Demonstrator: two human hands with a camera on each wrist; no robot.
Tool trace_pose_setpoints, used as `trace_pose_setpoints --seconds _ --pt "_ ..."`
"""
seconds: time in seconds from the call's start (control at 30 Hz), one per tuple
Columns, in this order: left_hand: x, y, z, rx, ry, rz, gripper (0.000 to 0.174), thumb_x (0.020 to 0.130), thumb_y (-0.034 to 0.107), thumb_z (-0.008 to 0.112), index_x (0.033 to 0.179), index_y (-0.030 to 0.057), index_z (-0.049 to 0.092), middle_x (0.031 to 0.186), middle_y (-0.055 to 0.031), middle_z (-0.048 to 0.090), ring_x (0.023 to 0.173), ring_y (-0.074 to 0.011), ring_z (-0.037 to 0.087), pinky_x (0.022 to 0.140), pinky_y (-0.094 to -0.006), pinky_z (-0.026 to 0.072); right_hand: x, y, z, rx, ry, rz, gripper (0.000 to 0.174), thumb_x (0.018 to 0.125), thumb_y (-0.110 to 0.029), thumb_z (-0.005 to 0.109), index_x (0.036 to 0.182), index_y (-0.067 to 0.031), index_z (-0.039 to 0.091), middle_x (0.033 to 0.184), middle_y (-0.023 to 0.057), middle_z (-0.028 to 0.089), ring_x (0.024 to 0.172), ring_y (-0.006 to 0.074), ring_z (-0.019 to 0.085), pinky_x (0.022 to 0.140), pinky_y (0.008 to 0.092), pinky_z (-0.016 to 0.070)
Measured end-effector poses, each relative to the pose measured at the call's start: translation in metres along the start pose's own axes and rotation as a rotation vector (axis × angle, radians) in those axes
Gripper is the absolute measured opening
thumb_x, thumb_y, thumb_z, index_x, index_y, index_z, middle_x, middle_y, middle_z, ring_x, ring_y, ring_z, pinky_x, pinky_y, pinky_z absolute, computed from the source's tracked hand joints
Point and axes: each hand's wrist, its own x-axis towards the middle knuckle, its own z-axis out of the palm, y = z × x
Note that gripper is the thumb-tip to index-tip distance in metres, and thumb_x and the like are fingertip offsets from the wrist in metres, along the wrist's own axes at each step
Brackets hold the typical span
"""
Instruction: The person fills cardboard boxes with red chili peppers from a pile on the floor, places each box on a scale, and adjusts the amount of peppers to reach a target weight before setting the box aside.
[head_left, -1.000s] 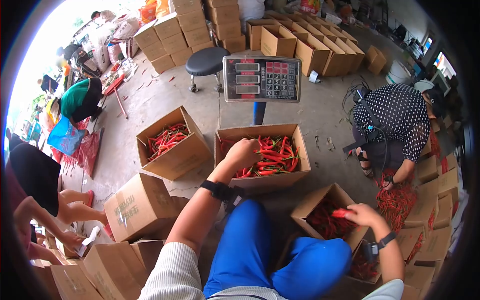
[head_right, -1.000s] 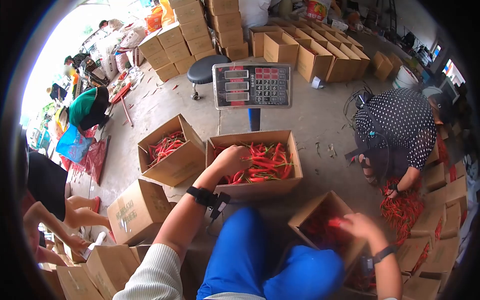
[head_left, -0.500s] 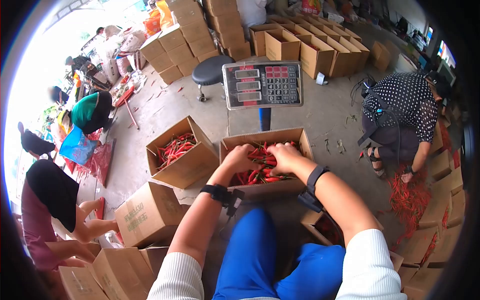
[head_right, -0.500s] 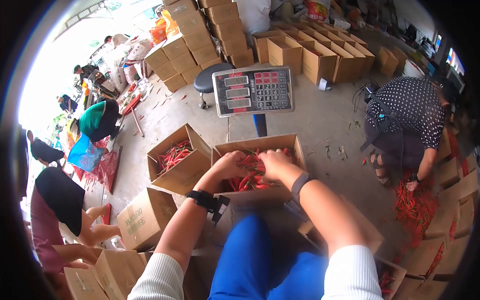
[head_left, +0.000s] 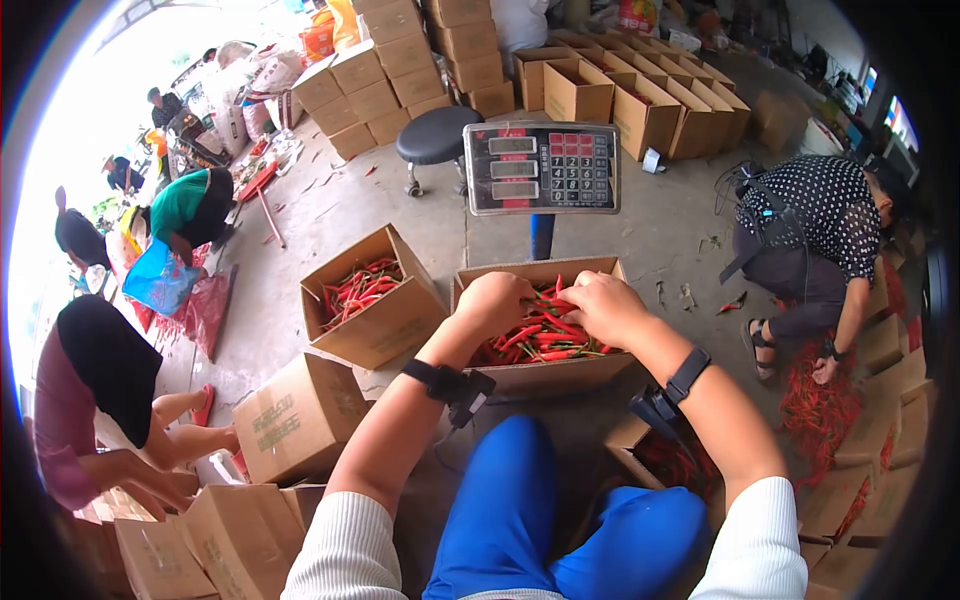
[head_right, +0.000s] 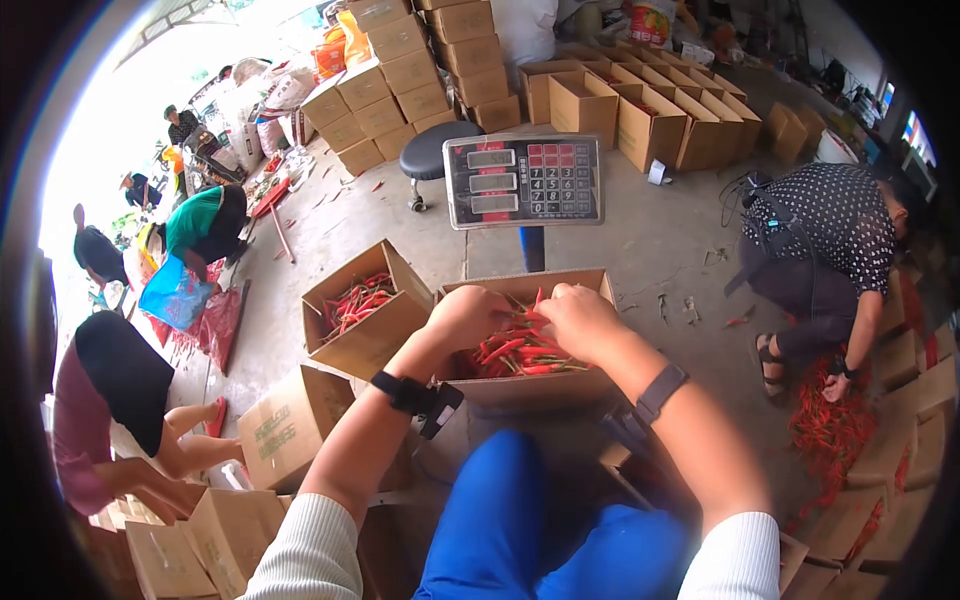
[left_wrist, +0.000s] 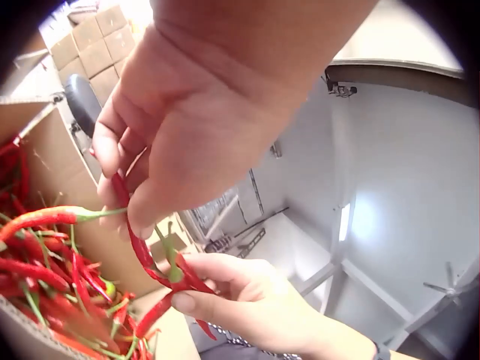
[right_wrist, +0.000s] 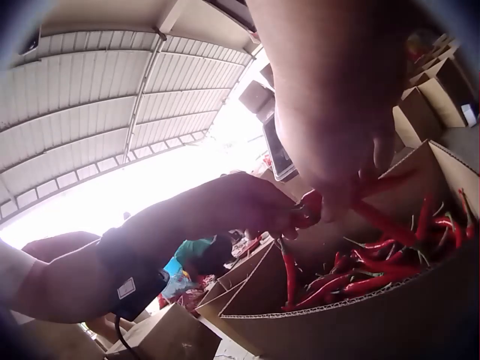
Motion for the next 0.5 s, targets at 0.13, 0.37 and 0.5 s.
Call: trace_pose_setpoints --seconds 0.13,0.37,0.5 --pt "0.006 0.03 -0.005 0.02 -0.015 0.1 0.02 0.08 0.021 0.06 0.094 0.0117 0.072 0.086 -0.012 0.067 0.082 -0.0349 0.062 0.074 -0.0449 0.0494 -0.033 0.001 -0.022 0.049 0.036 0.036 0.026 0.077 -0.017 0.07 0.103 -0.0104 0.068 0.094 0.0132 0.06 0.091 0.0319 0.059 0.079 0.0419 0.0482" --pt "0.023 0.169 -0.001 -0.171 -0.018 0.386 0.018 0.074 0.021 0.067 0.091 0.0208 0.073 0.079 -0.0092 0.066 0.077 -0.032 0.063 0.07 -0.0411 0.052 -0.178 -0.01 -0.113 0.157 0.172 0.334 0.028 0.074 -0.007 0.07 0.101 -0.0002 0.063 0.094 0.0131 0.057 0.085 0.0298 0.059 0.075 0.0354 0.0465" --pt "0.033 0.236 0.052 -0.491 -0.095 0.598 0.016 0.074 0.019 0.069 0.089 0.0153 0.072 0.08 -0.0136 0.066 0.08 -0.0344 0.064 0.072 -0.0421 0.0519 -0.256 -0.022 -0.128 0.064 0.192 0.578 0.03 0.071 -0.005 0.07 0.1 0.0008 0.063 0.093 0.0151 0.058 0.084 0.0324 0.058 0.074 0.037 0.0476"
